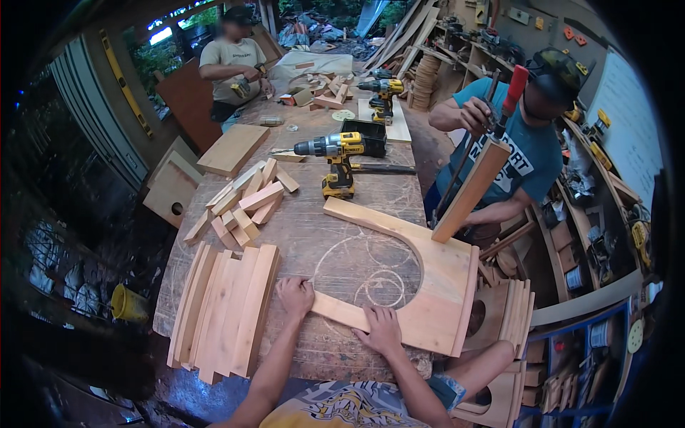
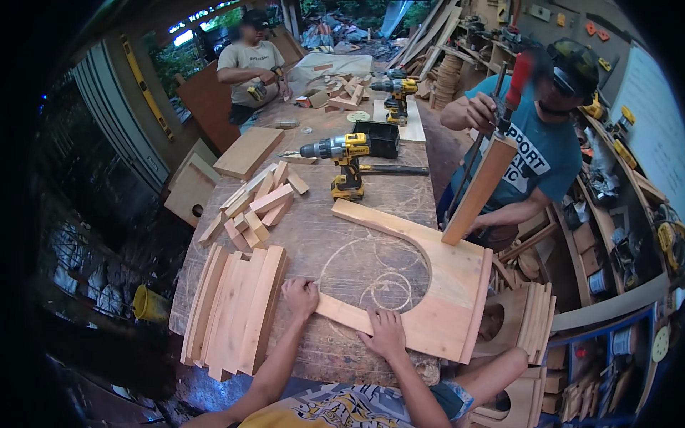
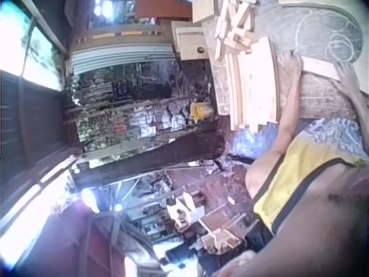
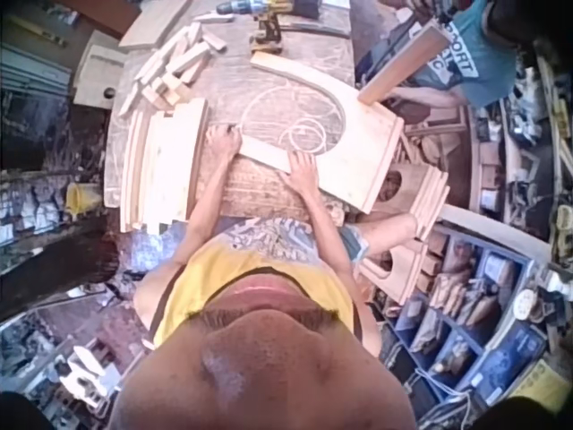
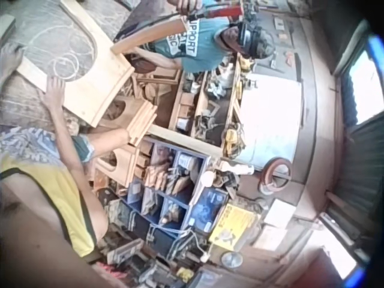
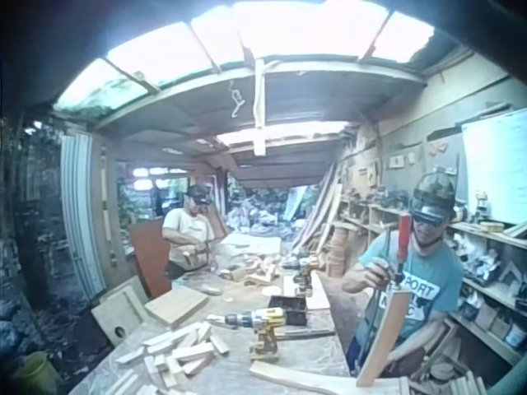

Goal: The person assists in assembling a wooden chair by holding wooden panels and legs on the workbench while a coworker fits joints with a mallet, applies wood glue from a bottle, and positions the wooden pieces by hand.

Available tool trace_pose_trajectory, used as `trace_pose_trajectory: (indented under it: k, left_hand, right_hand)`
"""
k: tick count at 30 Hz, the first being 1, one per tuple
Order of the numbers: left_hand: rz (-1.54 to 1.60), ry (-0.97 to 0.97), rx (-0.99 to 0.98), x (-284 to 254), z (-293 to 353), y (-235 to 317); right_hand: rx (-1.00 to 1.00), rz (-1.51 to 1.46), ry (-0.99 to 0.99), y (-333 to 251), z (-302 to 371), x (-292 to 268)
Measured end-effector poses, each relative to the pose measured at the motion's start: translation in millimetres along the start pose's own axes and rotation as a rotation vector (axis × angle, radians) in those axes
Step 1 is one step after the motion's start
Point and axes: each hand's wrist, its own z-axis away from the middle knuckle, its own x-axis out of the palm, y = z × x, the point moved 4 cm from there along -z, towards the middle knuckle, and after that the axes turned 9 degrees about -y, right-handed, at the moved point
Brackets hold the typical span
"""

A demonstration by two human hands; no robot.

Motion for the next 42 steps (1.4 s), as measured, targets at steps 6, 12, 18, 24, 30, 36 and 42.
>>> trace_pose_trajectory:
  k: [6,12,18,24,30,36,42]
  left_hand:
    - [0.022,-0.011,0.014,1,-1,-2]
    - [0.001,-0.028,0.02,1,-1,-2]
    - [-0.01,-0.066,-0.01,2,-3,-2]
    - [0.017,-0.07,-0.041,0,-3,-4]
    - [-0.13,-0.348,-0.101,5,-25,4]
    - [-0.136,-0.38,-0.086,14,-27,-1]
    - [-0.09,-0.366,-0.101,17,-24,-7]
  right_hand:
    - [-0.003,-0.002,0.03,-1,-1,-2]
    - [0.003,-0.006,0.025,-3,-1,-3]
    - [-0.006,0.015,0.03,-2,-1,-5]
    - [0.022,0.026,-0.021,-3,-4,-3]
    - [0.018,-0.018,0.044,-1,1,-3]
    - [0.007,-0.019,0.034,-4,-3,-5]
    - [0.02,-0.01,0.028,-4,-2,-2]
